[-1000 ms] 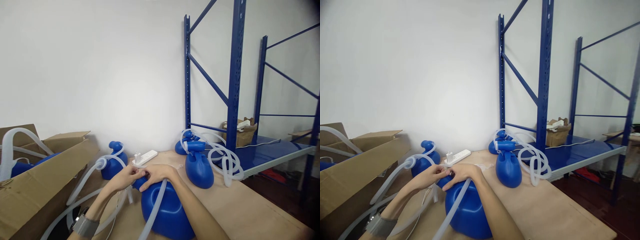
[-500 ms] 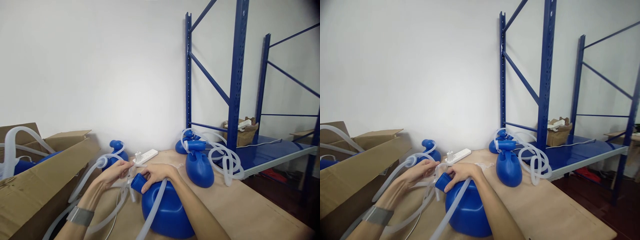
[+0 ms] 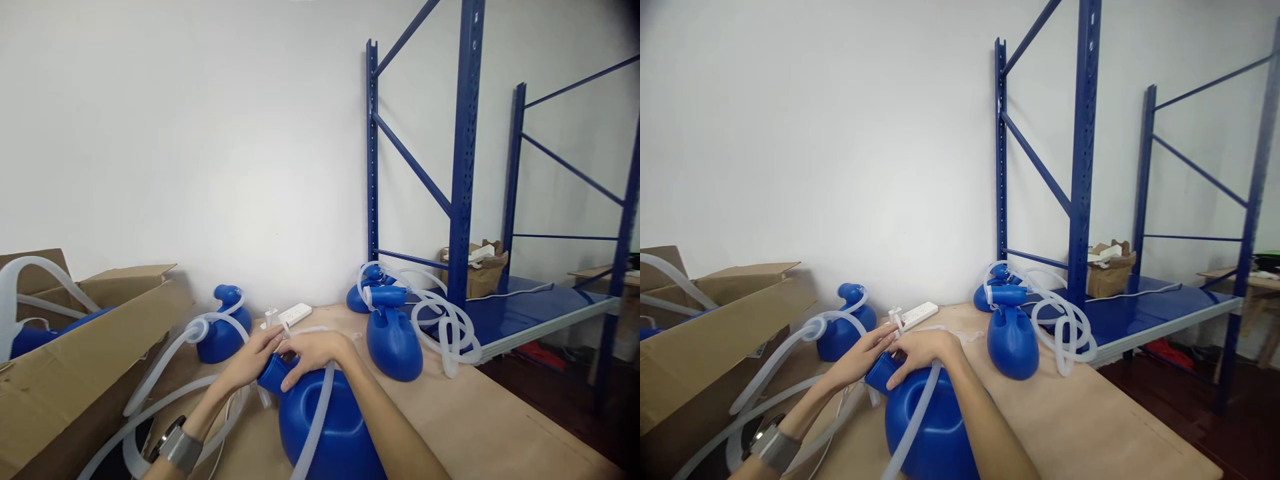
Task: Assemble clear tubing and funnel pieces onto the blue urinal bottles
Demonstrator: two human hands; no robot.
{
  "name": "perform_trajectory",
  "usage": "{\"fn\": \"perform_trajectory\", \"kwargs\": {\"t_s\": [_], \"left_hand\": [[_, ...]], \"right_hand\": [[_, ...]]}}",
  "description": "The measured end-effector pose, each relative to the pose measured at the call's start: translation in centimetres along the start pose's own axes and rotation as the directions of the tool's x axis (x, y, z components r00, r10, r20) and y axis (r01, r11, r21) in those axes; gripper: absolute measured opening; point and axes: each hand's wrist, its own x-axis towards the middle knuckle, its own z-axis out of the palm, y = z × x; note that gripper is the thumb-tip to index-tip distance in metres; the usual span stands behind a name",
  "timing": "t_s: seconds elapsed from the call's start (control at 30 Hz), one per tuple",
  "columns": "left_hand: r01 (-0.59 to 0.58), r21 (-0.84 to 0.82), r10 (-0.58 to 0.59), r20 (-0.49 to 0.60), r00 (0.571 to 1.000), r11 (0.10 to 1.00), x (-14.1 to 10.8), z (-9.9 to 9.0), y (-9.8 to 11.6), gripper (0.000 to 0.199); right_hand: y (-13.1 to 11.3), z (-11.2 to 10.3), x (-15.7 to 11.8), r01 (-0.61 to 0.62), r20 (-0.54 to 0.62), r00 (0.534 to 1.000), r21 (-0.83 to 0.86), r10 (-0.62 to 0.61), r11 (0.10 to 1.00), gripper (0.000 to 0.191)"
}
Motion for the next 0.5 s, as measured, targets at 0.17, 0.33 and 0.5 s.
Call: {"fn": "perform_trajectory", "kwargs": {"t_s": [0.17, 0.33, 0.5], "left_hand": [[0.050, -0.031, -0.050, -0.026, 0.998, 0.998, 0.0, -0.3, -0.7, 0.058], [-0.026, 0.100, 0.030, -0.043, 0.999, 0.995, 0.3, -0.2, -1.1, 0.044], [0.022, 0.126, -0.004, -0.141, 0.990, 0.992, 0.3, -0.7, -1.6, 0.041]], "right_hand": [[0.5, -0.9, -1.9, -0.146, 0.047, 0.989, 0.083, 0.143, 0.986, 0.107], [0.4, -0.9, -2.6, -0.214, 0.022, 0.977, 0.089, 0.213, 0.973, 0.104], [0.6, -0.5, -2.1, -0.196, -0.017, 0.980, 0.096, 0.199, 0.976, 0.091]]}}
